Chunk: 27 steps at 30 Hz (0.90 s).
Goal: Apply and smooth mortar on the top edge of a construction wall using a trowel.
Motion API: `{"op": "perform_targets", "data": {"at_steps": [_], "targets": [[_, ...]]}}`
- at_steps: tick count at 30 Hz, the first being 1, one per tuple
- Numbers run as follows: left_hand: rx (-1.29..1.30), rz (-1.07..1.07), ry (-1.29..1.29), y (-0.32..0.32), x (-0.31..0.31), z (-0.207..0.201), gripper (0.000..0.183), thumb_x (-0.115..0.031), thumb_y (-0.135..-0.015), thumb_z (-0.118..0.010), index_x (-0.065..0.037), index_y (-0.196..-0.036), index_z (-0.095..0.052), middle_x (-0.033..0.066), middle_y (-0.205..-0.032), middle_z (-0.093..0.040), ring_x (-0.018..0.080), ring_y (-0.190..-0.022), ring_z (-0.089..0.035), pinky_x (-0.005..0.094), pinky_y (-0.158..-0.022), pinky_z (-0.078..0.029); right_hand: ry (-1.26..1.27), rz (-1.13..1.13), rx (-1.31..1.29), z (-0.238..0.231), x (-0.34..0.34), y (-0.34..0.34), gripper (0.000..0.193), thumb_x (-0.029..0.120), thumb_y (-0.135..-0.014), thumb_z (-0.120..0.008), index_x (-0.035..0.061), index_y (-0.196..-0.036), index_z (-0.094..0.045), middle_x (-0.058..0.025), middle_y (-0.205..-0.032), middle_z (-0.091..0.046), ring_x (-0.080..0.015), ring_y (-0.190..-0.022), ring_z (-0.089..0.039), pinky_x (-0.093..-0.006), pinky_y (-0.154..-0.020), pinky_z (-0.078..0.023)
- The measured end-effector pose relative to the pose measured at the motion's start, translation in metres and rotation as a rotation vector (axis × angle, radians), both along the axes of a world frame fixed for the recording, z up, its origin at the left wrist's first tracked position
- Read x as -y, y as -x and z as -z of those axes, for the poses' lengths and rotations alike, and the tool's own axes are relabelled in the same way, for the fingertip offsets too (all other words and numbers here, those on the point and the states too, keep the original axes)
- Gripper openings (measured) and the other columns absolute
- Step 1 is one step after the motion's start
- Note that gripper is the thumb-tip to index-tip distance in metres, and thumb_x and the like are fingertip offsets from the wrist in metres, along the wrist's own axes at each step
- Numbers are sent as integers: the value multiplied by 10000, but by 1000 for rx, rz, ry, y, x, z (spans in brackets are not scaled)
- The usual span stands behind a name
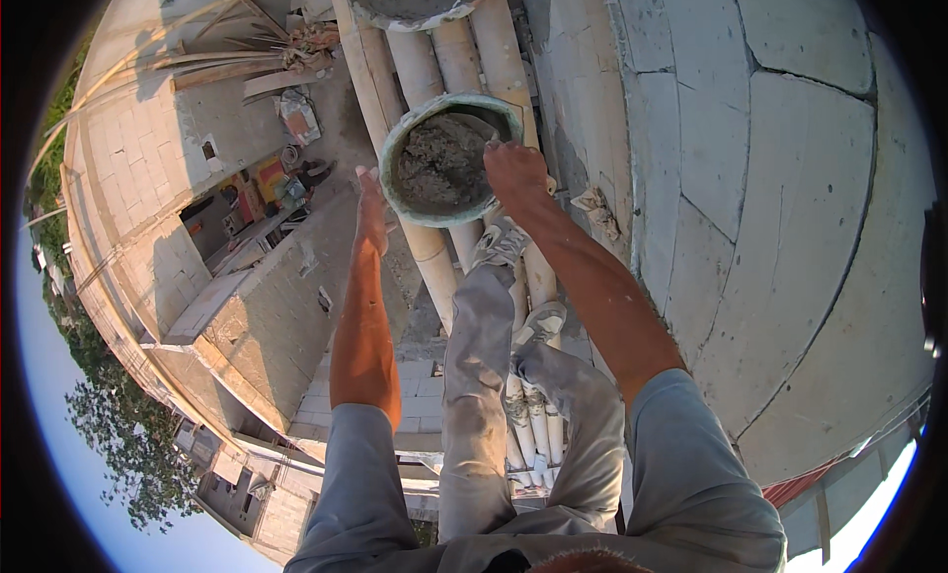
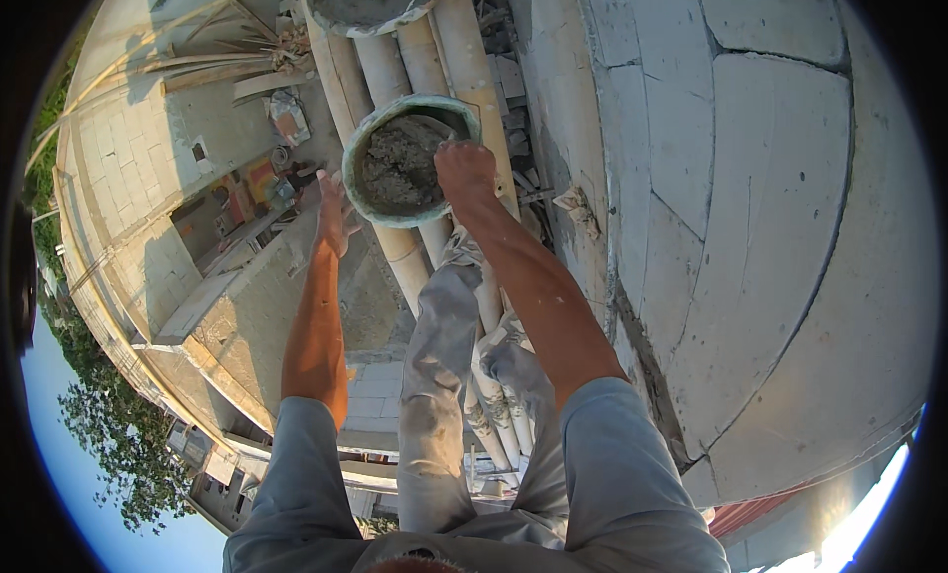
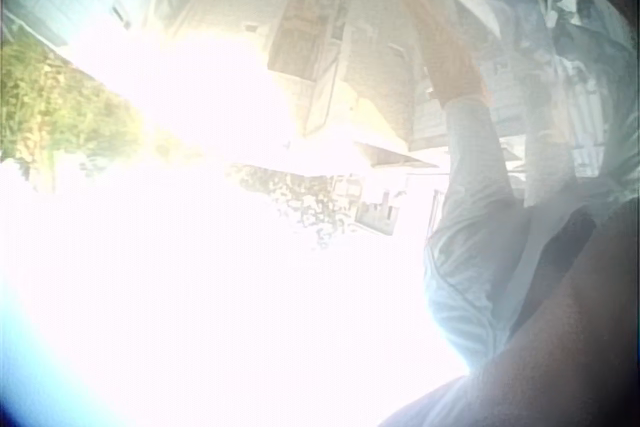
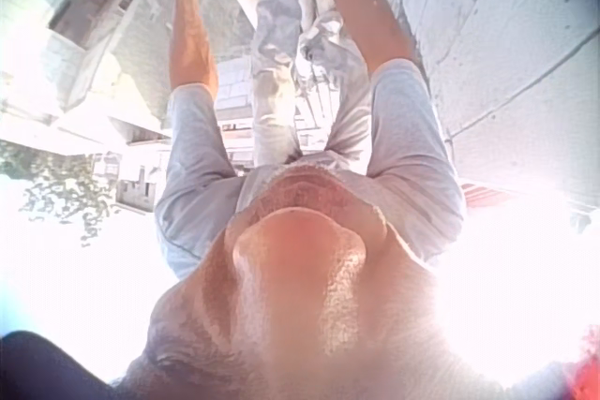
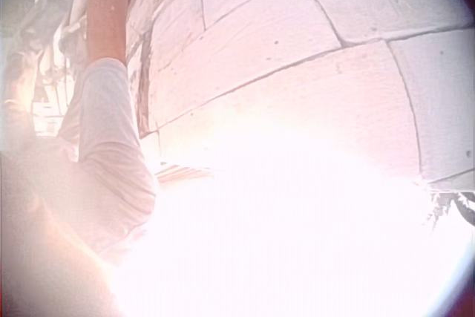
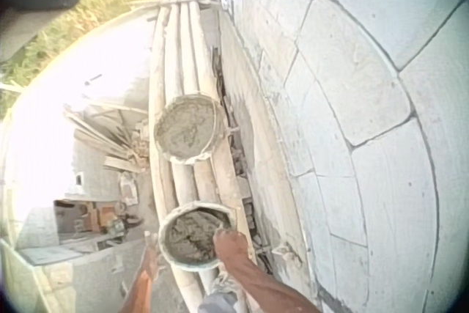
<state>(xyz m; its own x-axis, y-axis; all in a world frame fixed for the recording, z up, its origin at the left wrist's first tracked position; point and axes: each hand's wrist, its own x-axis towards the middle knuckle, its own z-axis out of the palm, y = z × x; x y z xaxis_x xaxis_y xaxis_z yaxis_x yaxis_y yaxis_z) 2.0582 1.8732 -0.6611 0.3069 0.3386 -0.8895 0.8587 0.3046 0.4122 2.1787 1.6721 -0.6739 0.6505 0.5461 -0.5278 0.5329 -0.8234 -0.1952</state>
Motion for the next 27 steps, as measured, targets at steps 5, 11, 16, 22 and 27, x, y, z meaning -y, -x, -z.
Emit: {"op": "perform_targets", "data": {"at_steps": [5, 11, 16, 22, 27], "targets": [[21, -73, 109, 4, 14, -12, 994, -830, -816, -195, -140, -1525, -101, 147, -1579, -86, 433, -1420, -136, 612, -1111, -121, -49, 46, -233, 8, 28, 17, 158, 187, -862, -592, 105, -962, -683, -115, -890, -711, -240, -853, -702, -381, -720, -569], [58, -80, 95, 6, 35, -20, 1020, -845, -799, -219, -151, -1528, -51, 172, -1577, -52, 444, -1422, -111, 592, -1120, -122, -193, 223, -503, 20, 45, 50, 299, 281, -870, -591, 47, -1054, -618, -188, -882, -689, -354, -856, -677, -455, -745, -546], [55, -115, 24, 5, 36, -26, 1021, -851, -795, -197, -153, -1527, -60, 148, -1579, -99, 419, -1428, -121, 580, -1122, -118, -333, 269, -637, 30, 64, 42, 480, 375, -857, -613, 53, -1210, -571, -216, -971, -669, -394, -974, -628, -463, -868, -491], [68, -207, 80, 11, 16, -27, 1009, -857, -790, -178, -186, -1528, -29, 128, -1580, -115, 404, -1435, -113, 602, -1115, -118, -481, 375, -775, 29, 83, 46, 587, 429, -823, -651, 45, -1258, -565, -235, -1125, -628, -379, -1053, -598, -426, -948, -446], [106, -325, 60, 36, 5, -46, 976, -852, -797, -197, -224, -1528, -49, 112, -1570, -171, 375, -1434, -150, 598, -1110, -150, -354, 516, -1026, -30, 87, 41, 617, 432, -809, -673, 9, -1246, -565, -269, -1164, -607, -367, -1100, -591, -390, -955, -445]]}}
